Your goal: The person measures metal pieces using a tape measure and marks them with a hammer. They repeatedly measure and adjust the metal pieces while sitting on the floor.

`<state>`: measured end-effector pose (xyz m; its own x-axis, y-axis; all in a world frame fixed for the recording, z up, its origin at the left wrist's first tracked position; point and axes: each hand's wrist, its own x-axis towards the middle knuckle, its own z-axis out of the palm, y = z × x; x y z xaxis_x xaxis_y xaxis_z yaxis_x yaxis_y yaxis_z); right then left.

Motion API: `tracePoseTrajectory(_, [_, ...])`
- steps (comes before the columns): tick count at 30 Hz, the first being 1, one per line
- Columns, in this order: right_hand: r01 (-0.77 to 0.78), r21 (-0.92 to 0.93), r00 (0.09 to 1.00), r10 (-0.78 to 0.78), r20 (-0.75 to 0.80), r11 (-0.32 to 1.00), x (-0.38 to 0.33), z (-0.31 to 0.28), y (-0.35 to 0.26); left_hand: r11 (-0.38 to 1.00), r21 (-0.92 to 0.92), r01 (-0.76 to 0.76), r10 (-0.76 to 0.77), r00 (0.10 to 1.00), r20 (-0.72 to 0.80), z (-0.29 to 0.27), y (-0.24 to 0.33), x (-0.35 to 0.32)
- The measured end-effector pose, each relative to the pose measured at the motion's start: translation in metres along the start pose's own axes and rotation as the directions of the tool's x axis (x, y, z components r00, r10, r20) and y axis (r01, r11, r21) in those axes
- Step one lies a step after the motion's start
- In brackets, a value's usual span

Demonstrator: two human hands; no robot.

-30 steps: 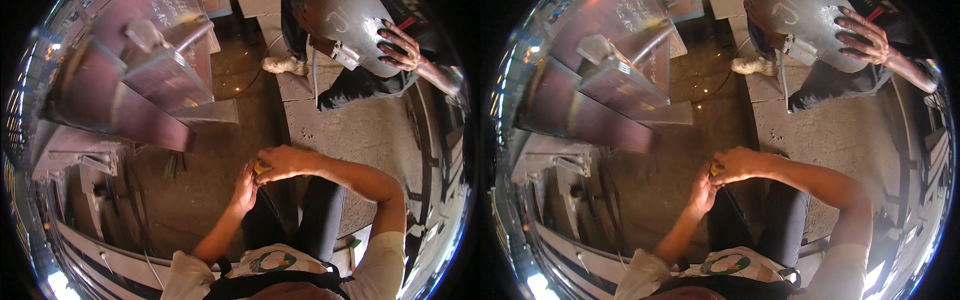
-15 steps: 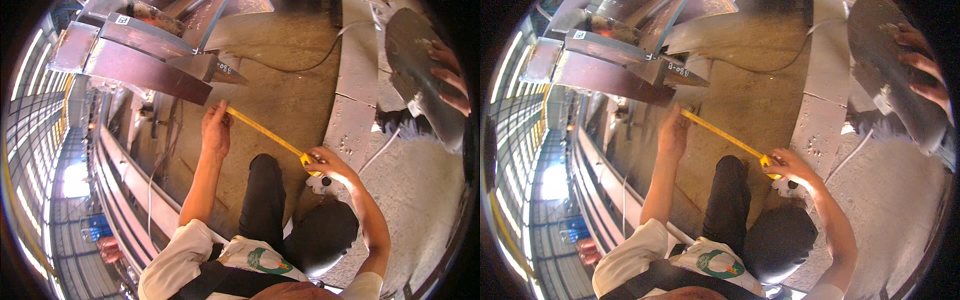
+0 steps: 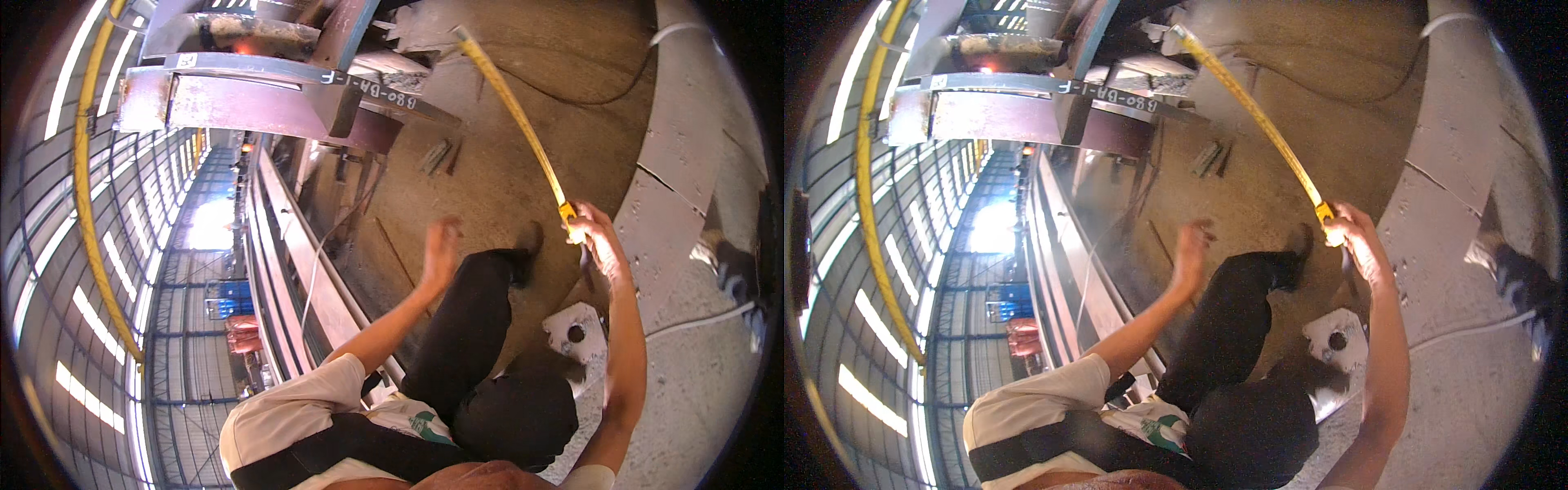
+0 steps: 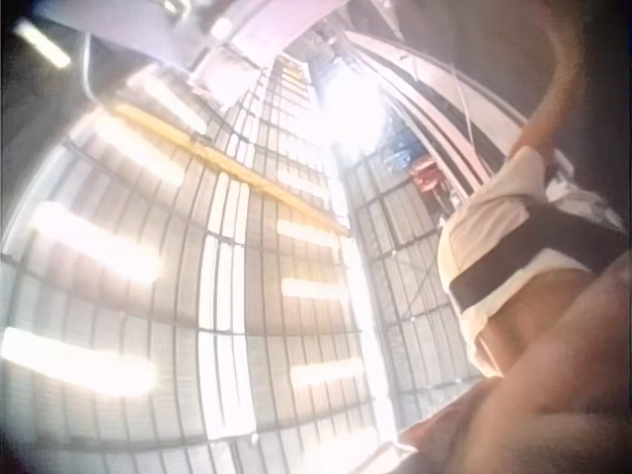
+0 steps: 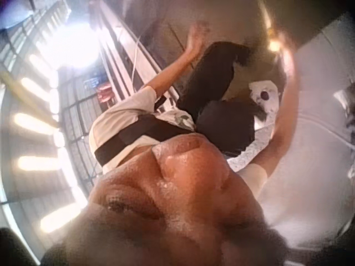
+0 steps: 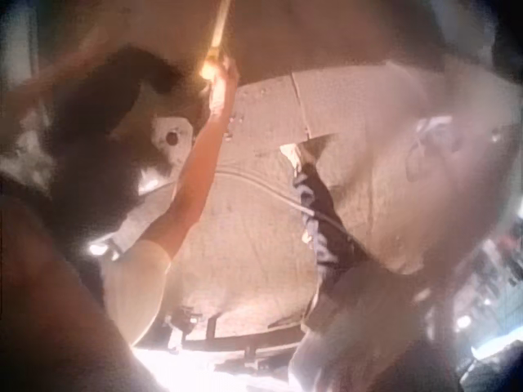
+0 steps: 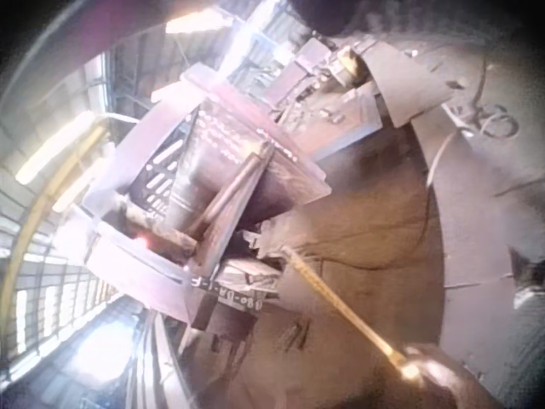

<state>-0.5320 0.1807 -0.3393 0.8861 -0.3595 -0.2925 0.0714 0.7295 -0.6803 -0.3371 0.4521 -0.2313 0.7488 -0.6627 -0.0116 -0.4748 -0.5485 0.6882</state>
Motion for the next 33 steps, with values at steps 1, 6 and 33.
tracePoseTrajectory(1, [-0.007,-0.028,0.999,0.006,-0.035,1.000,0.016,-0.004,-0.003,0.964,0.255,-0.073,0.061,0.997,0.056,0.013,-0.008,-0.014])
tracePoseTrajectory(6, [0.075,-0.190,0.995,-0.060,0.086,0.979,0.096,-0.017,-0.013,0.856,0.504,-0.118,0.072,0.991,0.110,0.032,-0.004,-0.030])
tracePoseTrajectory(33, [0.105,-0.338,0.981,-0.043,0.187,0.935,0.196,0.023,-0.032,0.842,0.539,-0.003,-0.077,0.989,0.125,0.046,-0.006,-0.016])
